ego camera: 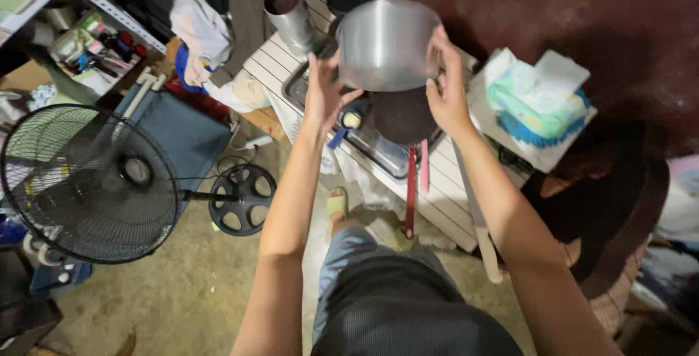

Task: The person organizes various dishes and containers on a wire rack, moving small metal bowls and a larger dark circular object by hand and using a long utensil to assist in placement.

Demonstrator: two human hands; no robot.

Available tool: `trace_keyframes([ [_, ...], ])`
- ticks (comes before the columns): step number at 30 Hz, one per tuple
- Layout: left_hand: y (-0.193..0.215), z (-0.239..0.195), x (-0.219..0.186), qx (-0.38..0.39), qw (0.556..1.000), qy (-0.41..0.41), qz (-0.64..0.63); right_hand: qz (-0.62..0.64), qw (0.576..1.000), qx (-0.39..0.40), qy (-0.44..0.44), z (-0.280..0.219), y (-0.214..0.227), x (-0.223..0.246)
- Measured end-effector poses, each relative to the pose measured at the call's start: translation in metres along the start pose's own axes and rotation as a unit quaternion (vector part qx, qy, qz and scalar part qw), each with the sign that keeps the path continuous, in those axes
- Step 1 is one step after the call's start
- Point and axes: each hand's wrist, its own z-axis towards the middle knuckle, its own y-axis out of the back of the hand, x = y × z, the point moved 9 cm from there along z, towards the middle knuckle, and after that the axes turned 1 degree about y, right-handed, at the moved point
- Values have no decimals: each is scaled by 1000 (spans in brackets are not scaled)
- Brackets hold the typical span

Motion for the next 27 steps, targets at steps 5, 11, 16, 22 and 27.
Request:
trace_keyframes([
  [5, 68, 25, 10, -69, 989, -21, -127, 235, 967, -95, -1, 6, -32, -23],
  [11, 142, 35, -4, -1, 979, 39, -198, 362, 921, -141, -43, 36, -96, -106],
  [16, 256, 45, -35, -16, 977, 49, -208, 214, 959, -82, -168, 81, -168, -215],
  [22, 405, 45, -61, -157, 983, 15, -97, -144, 957, -69, -240, 168, -191, -363],
  [27, 466, 63, -68, -200, 979, 19, -30, -104, 879, -91, -457, 172, -199, -433],
])
